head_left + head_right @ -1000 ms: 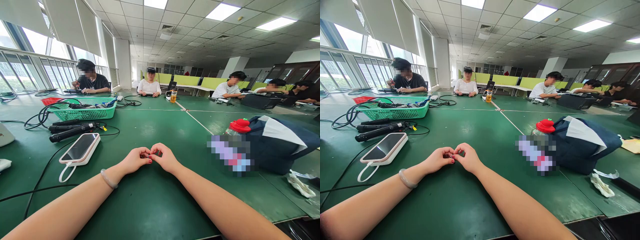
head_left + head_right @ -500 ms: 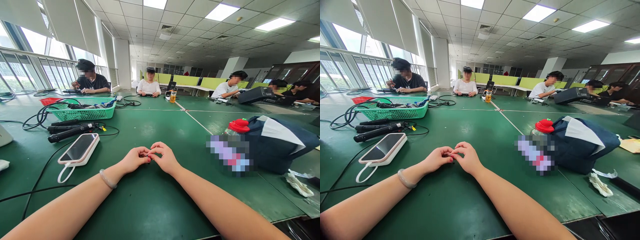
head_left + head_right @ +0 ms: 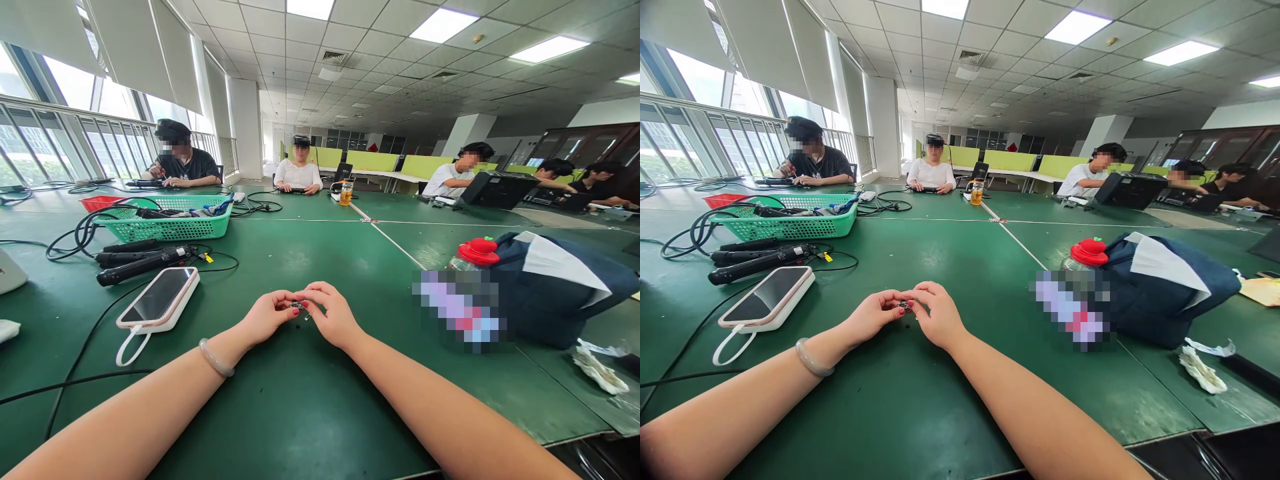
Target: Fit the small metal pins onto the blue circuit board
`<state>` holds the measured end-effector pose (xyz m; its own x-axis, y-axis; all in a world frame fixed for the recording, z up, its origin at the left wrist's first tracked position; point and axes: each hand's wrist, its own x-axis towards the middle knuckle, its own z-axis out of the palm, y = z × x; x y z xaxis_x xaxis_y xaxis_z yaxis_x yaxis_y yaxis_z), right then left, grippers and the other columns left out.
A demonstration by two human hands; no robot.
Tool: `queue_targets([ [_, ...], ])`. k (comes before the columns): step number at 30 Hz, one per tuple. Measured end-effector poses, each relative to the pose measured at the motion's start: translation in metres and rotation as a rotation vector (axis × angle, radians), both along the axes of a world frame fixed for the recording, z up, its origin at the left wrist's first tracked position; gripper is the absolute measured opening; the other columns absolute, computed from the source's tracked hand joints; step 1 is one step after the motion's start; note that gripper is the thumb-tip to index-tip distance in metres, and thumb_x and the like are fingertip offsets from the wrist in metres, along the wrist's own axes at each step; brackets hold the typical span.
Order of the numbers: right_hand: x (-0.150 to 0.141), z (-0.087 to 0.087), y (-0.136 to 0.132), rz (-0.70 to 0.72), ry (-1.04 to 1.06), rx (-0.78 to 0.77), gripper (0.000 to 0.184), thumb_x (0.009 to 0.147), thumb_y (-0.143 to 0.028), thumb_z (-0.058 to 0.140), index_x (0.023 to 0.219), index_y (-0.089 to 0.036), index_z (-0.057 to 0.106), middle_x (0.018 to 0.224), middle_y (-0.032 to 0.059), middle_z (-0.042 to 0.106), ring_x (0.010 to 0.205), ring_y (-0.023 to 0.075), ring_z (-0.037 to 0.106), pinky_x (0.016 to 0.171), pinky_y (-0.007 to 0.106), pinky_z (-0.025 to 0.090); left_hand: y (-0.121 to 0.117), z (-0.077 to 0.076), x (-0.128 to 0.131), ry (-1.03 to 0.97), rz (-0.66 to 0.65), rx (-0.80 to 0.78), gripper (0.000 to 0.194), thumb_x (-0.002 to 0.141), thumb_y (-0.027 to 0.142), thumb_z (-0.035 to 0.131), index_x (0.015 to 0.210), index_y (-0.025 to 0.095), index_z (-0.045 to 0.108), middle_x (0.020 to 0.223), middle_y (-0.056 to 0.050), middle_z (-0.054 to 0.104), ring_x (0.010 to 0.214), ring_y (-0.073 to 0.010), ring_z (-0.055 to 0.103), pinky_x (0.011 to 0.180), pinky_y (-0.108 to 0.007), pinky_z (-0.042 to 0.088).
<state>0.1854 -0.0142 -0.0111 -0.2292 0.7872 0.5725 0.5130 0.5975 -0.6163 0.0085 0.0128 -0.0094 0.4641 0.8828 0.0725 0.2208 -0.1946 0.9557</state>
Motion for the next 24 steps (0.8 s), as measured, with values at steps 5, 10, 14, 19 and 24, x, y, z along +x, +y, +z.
queue_targets([
  [5, 0.004, -0.003, 0.003, -0.018, -0.179, -0.095, 0.012, 0.080, -0.027, 0.059, 0.087, -0.024, 0.069, 0.083, 0.0038, 0.062, 0.084, 0.0188, 0.052, 0.077, 0.035, 0.044, 0.004, -0.005, -0.002, 0.088, 0.159, 0.054, 0.037, 0.072, 0.040, 0.059, 0.101, 0.017, 0.061, 0.076, -0.002, 0.062, 0.067, -0.0137, 0.055, 0.064, -0.026, 0.044],
  [10, 0.001, -0.011, 0.004, 0.063, -0.330, -0.107, 0.025, 0.070, -0.038, 0.070, 0.093, -0.028, 0.070, 0.094, 0.0048, 0.064, 0.090, 0.0226, 0.049, 0.083, 0.041, 0.041, 0.004, -0.005, -0.003, 0.087, 0.200, 0.045, 0.039, 0.071, 0.043, 0.059, 0.100, 0.017, 0.062, 0.074, -0.002, 0.061, 0.064, -0.0136, 0.055, 0.062, -0.026, 0.045],
  [14, -0.003, -0.015, 0.004, 0.093, -0.363, -0.083, 0.014, 0.072, -0.032, 0.069, 0.085, -0.030, 0.072, 0.089, 0.0030, 0.066, 0.086, 0.0217, 0.049, 0.081, 0.040, 0.041, 0.005, -0.006, -0.002, 0.082, 0.212, 0.046, 0.037, 0.070, 0.041, 0.060, 0.098, 0.018, 0.063, 0.072, -0.001, 0.061, 0.064, -0.0136, 0.055, 0.064, -0.026, 0.046],
  [19, -0.006, -0.017, 0.005, 0.089, -0.375, -0.052, 0.006, 0.074, -0.023, 0.067, 0.076, -0.027, 0.072, 0.078, 0.0013, 0.067, 0.079, 0.0195, 0.049, 0.076, 0.037, 0.041, 0.005, -0.006, -0.001, 0.084, 0.202, 0.051, 0.037, 0.071, 0.041, 0.060, 0.099, 0.017, 0.062, 0.071, -0.001, 0.060, 0.064, -0.0135, 0.055, 0.062, -0.026, 0.045],
  [24, -0.006, -0.012, 0.005, 0.069, -0.416, -0.042, 0.009, 0.078, -0.021, 0.062, 0.072, -0.023, 0.068, 0.073, 0.0024, 0.066, 0.075, 0.0187, 0.050, 0.074, 0.035, 0.041, 0.006, -0.008, -0.002, 0.081, 0.192, 0.071, 0.037, 0.070, 0.042, 0.061, 0.096, 0.016, 0.062, 0.069, 0.000, 0.060, 0.064, -0.0135, 0.056, 0.063, -0.026, 0.045],
])
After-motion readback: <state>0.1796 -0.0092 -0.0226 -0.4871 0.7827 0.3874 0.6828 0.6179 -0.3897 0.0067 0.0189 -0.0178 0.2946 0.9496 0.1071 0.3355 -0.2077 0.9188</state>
